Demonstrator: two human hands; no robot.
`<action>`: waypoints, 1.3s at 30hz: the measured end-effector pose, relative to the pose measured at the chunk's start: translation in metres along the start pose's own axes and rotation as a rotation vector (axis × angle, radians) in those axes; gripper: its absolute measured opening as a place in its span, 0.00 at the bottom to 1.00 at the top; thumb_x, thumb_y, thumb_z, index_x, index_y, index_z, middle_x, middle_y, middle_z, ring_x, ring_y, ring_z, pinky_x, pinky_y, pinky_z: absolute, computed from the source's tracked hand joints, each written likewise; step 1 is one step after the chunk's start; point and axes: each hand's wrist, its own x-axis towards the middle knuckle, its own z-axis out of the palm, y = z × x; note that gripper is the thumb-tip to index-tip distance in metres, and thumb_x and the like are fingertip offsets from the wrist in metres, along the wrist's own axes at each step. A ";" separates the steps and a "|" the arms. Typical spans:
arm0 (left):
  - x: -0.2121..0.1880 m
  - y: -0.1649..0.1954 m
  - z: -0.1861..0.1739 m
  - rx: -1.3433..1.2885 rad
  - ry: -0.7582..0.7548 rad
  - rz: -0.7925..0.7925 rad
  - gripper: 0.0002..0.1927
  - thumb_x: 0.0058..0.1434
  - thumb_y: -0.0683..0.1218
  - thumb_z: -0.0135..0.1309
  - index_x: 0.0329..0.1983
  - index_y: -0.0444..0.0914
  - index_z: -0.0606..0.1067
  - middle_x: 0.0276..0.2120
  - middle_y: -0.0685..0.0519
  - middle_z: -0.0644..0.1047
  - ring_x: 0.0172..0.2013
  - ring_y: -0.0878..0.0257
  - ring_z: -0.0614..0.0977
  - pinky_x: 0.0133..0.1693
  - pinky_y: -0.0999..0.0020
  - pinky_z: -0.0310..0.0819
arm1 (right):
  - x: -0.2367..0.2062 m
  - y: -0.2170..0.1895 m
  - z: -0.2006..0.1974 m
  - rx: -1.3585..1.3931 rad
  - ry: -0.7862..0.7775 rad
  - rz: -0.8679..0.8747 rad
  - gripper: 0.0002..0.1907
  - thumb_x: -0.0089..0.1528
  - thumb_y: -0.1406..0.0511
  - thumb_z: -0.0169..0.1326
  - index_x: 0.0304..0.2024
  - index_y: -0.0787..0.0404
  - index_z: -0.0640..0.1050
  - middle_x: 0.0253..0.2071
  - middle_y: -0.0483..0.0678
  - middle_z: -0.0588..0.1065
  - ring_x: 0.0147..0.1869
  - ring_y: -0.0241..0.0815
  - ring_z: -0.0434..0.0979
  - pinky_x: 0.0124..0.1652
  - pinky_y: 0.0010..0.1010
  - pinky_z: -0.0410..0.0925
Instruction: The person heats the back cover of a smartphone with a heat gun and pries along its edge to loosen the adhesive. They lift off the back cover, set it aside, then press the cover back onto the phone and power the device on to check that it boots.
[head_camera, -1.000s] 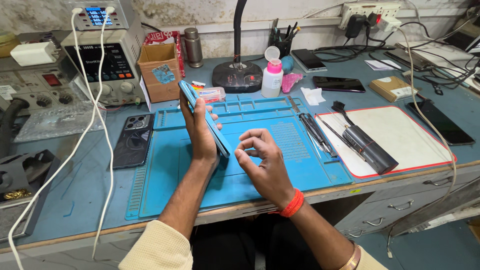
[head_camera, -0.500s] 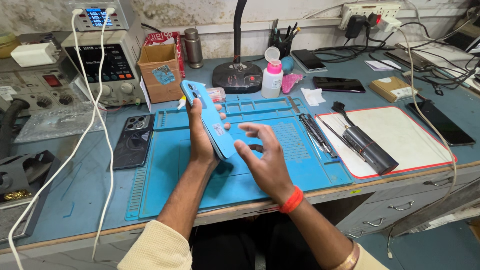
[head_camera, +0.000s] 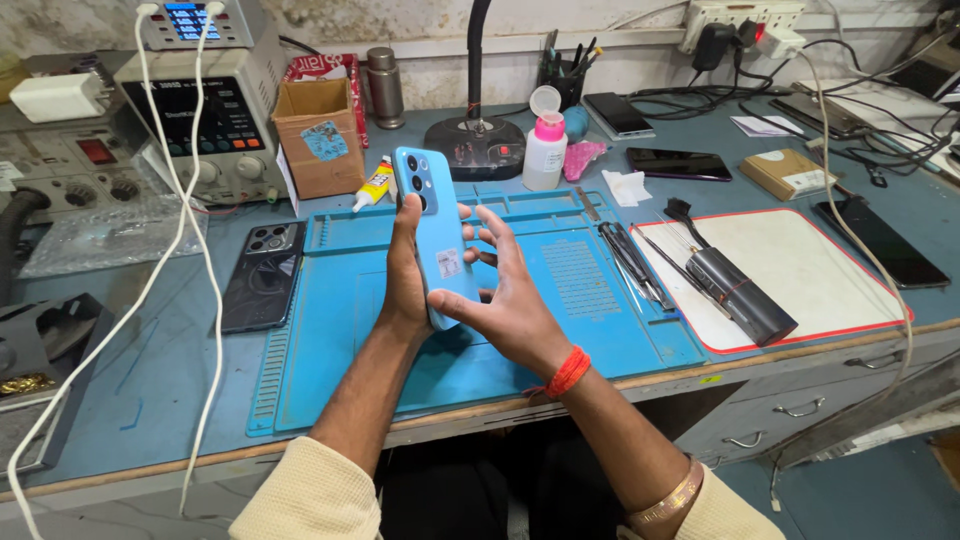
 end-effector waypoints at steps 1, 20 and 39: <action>0.000 -0.001 0.000 -0.008 -0.006 -0.001 0.39 0.62 0.72 0.49 0.53 0.33 0.71 0.37 0.51 0.73 0.36 0.63 0.74 0.37 0.66 0.74 | -0.002 0.000 -0.001 0.004 -0.006 0.006 0.62 0.49 0.47 0.69 0.76 0.55 0.51 0.69 0.56 0.60 0.70 0.51 0.65 0.53 0.46 0.73; 0.005 0.006 -0.004 -0.256 -0.093 0.266 0.39 0.72 0.68 0.35 0.69 0.32 0.65 0.57 0.40 0.75 0.54 0.49 0.78 0.56 0.51 0.76 | -0.020 0.003 0.012 0.323 0.137 0.061 0.33 0.57 0.66 0.67 0.63 0.70 0.75 0.39 0.47 0.81 0.40 0.30 0.78 0.42 0.23 0.73; 0.001 0.008 -0.001 -0.283 -0.042 0.197 0.38 0.71 0.69 0.36 0.66 0.34 0.65 0.51 0.43 0.75 0.45 0.53 0.79 0.48 0.52 0.78 | -0.024 0.007 0.004 0.264 0.165 0.022 0.31 0.59 0.63 0.66 0.62 0.69 0.76 0.39 0.46 0.82 0.39 0.30 0.80 0.38 0.25 0.77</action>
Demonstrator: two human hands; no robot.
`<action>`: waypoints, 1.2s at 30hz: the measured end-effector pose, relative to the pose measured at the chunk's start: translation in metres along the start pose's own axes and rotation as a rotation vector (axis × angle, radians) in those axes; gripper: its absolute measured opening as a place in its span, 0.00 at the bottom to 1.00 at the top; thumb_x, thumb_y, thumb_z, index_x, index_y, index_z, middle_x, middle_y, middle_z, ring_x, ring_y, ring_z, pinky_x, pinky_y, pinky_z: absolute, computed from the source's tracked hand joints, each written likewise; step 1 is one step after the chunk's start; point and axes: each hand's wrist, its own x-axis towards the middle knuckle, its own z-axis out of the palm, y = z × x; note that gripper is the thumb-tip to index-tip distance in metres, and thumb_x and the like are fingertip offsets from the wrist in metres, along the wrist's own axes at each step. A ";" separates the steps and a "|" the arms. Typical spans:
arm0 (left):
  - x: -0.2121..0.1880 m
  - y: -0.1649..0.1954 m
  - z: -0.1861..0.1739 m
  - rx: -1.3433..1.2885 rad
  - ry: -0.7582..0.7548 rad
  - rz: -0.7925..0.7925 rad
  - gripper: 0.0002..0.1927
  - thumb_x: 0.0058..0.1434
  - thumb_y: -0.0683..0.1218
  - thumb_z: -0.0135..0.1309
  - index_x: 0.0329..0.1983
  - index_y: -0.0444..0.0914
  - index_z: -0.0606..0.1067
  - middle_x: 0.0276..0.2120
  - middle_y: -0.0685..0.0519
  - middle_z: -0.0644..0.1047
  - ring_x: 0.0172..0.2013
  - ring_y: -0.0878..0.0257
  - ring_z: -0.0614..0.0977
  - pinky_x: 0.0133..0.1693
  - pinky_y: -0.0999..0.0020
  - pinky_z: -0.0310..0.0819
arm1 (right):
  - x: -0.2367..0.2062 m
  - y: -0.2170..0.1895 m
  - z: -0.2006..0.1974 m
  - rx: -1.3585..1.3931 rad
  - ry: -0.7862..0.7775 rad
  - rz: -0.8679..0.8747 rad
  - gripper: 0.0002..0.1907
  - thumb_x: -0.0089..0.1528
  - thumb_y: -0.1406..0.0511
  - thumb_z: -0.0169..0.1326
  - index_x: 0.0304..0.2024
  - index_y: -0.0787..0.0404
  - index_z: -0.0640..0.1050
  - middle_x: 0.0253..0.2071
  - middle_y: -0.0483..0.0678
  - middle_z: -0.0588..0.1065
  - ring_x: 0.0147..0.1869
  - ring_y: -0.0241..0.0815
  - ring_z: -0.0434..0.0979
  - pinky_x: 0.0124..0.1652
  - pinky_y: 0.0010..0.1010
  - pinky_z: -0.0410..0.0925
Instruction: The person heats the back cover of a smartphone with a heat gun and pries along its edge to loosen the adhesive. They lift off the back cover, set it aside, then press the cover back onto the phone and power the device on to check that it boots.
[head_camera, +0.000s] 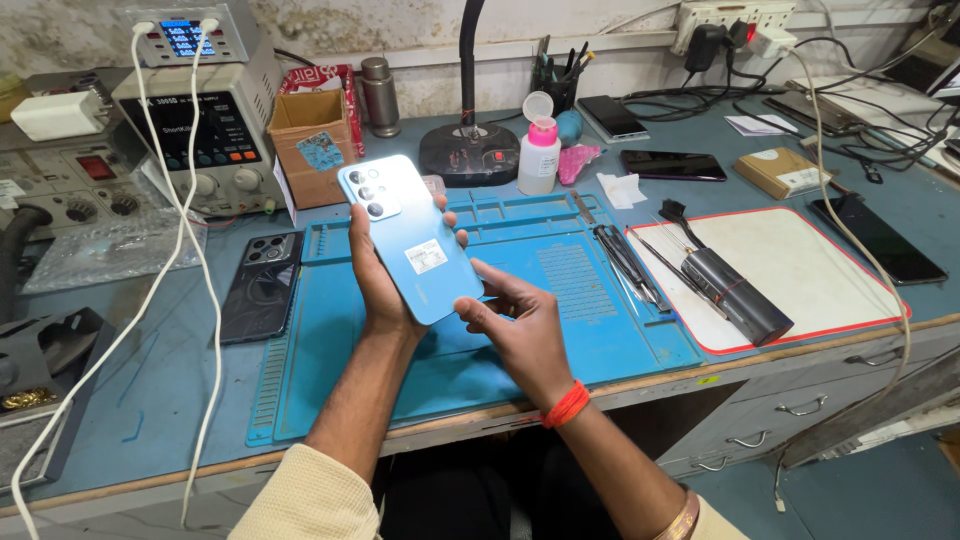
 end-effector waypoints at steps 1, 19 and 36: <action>0.000 0.000 0.000 -0.008 -0.015 0.005 0.38 0.72 0.70 0.36 0.66 0.34 0.65 0.50 0.43 0.75 0.45 0.53 0.79 0.48 0.52 0.78 | 0.000 -0.002 0.002 -0.032 0.000 -0.004 0.32 0.58 0.63 0.67 0.63 0.69 0.75 0.38 0.47 0.82 0.38 0.31 0.80 0.37 0.25 0.76; 0.002 -0.007 0.012 0.306 0.002 0.027 0.22 0.70 0.54 0.48 0.59 0.35 0.67 0.49 0.42 0.77 0.49 0.54 0.82 0.50 0.56 0.80 | 0.002 -0.025 0.008 0.151 0.093 -0.090 0.39 0.56 0.72 0.66 0.69 0.68 0.66 0.48 0.49 0.78 0.44 0.34 0.80 0.43 0.28 0.78; 0.001 -0.012 0.005 0.396 0.006 0.048 0.19 0.65 0.43 0.60 0.56 0.35 0.68 0.46 0.50 0.77 0.46 0.63 0.81 0.48 0.61 0.81 | 0.011 -0.015 -0.022 0.185 0.089 0.027 0.25 0.64 0.67 0.58 0.63 0.68 0.73 0.39 0.50 0.81 0.42 0.37 0.84 0.44 0.32 0.80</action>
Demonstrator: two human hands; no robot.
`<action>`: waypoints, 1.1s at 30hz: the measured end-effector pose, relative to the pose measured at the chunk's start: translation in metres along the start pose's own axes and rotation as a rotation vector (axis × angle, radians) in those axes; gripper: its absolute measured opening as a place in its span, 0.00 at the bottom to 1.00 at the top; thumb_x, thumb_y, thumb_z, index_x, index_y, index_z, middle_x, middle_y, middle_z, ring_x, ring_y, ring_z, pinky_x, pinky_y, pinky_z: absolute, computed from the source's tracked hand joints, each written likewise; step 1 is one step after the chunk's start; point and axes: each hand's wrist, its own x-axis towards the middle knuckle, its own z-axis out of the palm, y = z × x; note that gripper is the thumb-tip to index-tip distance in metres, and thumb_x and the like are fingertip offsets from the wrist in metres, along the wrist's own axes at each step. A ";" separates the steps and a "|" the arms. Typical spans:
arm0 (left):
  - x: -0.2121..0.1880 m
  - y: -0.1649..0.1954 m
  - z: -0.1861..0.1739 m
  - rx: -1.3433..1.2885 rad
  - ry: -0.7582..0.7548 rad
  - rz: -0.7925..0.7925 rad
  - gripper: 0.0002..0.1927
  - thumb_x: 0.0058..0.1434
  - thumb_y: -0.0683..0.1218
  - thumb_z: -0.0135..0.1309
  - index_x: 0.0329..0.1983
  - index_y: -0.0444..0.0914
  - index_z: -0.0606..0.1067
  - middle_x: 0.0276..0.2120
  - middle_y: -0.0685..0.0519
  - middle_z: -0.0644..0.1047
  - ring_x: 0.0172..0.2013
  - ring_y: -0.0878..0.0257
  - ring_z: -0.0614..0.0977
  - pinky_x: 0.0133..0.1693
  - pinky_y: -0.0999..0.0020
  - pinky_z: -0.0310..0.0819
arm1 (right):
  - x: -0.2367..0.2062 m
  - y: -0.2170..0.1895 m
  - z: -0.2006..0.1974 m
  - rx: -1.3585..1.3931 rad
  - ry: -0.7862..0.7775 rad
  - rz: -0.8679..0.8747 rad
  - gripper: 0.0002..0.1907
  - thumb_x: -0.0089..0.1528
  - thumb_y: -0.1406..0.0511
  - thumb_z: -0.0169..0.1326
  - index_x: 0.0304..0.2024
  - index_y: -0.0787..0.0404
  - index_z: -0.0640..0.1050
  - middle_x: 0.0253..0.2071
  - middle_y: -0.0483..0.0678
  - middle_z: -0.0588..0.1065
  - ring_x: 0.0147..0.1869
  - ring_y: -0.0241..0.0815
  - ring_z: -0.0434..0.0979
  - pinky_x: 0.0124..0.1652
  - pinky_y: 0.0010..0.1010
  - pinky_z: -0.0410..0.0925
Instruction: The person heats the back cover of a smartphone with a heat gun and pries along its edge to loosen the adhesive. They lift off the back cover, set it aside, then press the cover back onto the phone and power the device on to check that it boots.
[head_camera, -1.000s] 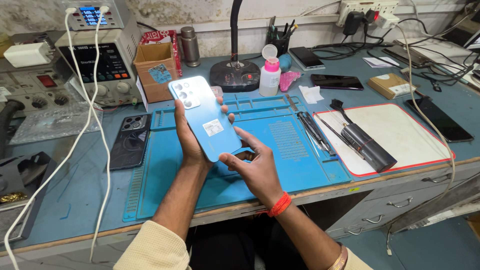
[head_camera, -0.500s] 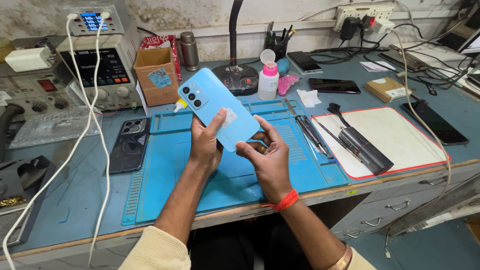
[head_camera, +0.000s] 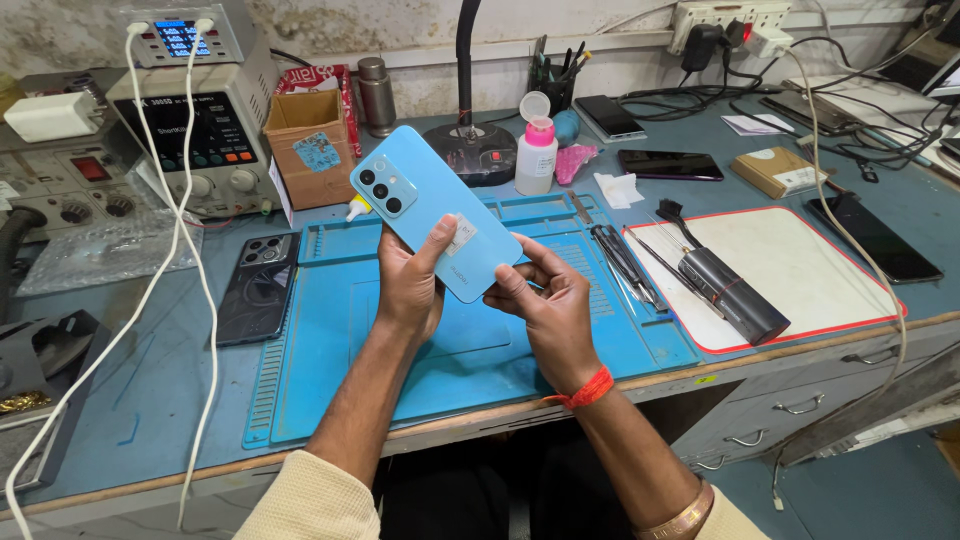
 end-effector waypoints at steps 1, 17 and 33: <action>0.000 0.000 0.000 0.002 -0.001 -0.001 0.19 0.65 0.43 0.60 0.56 0.35 0.68 0.46 0.50 0.77 0.46 0.63 0.81 0.48 0.61 0.81 | 0.000 0.000 0.000 0.003 0.003 0.010 0.25 0.64 0.66 0.58 0.62 0.68 0.73 0.39 0.50 0.81 0.42 0.39 0.84 0.43 0.33 0.80; -0.005 0.005 0.002 0.029 -0.125 -0.062 0.23 0.63 0.42 0.60 0.59 0.36 0.67 0.47 0.51 0.77 0.47 0.62 0.82 0.49 0.61 0.82 | 0.016 -0.017 -0.034 -0.056 -0.096 0.214 0.11 0.64 0.60 0.59 0.37 0.63 0.79 0.33 0.46 0.81 0.36 0.37 0.83 0.38 0.34 0.79; -0.012 0.007 0.008 0.095 -0.244 -0.250 0.25 0.60 0.43 0.61 0.59 0.33 0.69 0.47 0.47 0.80 0.45 0.61 0.84 0.47 0.60 0.83 | 0.025 -0.029 -0.032 -0.036 -0.106 0.173 0.17 0.63 0.60 0.61 0.50 0.66 0.81 0.41 0.44 0.80 0.41 0.31 0.80 0.36 0.26 0.75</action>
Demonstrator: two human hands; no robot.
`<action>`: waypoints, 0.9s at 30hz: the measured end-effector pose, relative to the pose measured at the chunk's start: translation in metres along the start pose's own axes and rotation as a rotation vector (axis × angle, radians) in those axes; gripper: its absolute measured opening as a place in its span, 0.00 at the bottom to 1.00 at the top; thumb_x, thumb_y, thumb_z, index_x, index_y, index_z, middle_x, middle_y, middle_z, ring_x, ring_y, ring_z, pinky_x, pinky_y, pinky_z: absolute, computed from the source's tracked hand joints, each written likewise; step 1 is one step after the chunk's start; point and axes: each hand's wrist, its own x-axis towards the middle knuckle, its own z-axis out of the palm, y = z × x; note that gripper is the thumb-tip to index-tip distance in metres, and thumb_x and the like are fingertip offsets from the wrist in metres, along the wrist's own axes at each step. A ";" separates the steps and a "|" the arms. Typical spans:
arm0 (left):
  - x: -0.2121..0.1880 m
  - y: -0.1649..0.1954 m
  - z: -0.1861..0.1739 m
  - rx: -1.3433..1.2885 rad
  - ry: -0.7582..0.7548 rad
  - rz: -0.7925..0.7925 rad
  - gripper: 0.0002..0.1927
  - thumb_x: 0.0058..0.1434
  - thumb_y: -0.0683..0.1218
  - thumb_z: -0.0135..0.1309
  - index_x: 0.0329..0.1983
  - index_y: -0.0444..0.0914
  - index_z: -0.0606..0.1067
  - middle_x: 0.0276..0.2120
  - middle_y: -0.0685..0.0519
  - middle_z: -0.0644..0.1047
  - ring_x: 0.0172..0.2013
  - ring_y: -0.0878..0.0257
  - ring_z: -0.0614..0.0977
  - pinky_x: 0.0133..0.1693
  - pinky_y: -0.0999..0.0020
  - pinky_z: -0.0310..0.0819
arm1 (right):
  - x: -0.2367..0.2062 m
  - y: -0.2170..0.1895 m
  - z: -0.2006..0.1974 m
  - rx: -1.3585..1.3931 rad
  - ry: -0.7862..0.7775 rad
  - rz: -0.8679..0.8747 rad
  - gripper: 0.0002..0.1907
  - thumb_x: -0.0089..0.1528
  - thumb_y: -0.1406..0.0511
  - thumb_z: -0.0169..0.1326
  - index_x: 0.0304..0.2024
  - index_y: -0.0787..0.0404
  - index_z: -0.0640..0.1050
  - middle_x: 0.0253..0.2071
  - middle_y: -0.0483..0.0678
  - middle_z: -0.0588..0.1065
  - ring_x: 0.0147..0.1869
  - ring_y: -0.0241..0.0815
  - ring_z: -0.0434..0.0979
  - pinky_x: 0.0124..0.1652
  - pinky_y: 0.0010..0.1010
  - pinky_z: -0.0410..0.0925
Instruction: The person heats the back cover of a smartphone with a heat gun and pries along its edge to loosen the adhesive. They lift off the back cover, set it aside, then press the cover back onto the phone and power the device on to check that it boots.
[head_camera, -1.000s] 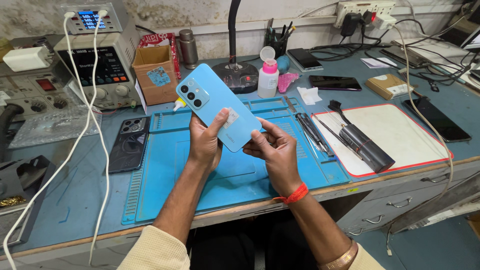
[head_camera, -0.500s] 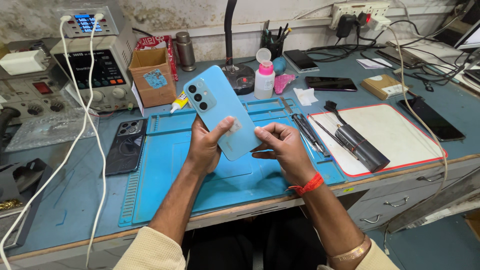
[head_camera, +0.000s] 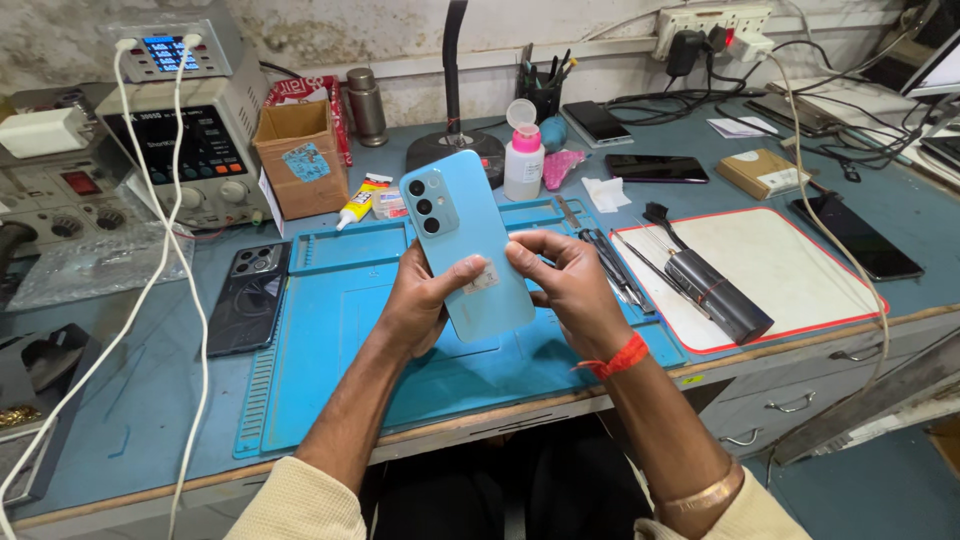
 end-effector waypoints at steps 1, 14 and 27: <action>0.000 0.001 0.001 -0.015 -0.020 -0.006 0.24 0.61 0.43 0.61 0.59 0.33 0.69 0.47 0.47 0.80 0.46 0.60 0.84 0.47 0.60 0.83 | -0.003 -0.002 0.000 0.013 -0.034 0.012 0.18 0.63 0.61 0.61 0.51 0.65 0.81 0.42 0.44 0.80 0.42 0.31 0.80 0.36 0.26 0.75; -0.001 0.003 -0.002 -0.043 -0.103 -0.040 0.25 0.63 0.45 0.62 0.59 0.30 0.69 0.48 0.46 0.79 0.46 0.61 0.84 0.48 0.60 0.82 | -0.015 -0.015 -0.001 -0.169 -0.068 -0.124 0.15 0.63 0.65 0.60 0.50 0.67 0.83 0.42 0.41 0.74 0.44 0.31 0.77 0.39 0.26 0.76; 0.001 -0.014 -0.002 0.190 -0.119 -0.063 0.27 0.58 0.43 0.65 0.60 0.35 0.71 0.49 0.52 0.80 0.48 0.64 0.81 0.51 0.61 0.80 | 0.011 -0.004 -0.012 -0.055 0.059 -0.215 0.17 0.63 0.63 0.61 0.51 0.67 0.79 0.43 0.46 0.79 0.43 0.33 0.81 0.43 0.30 0.79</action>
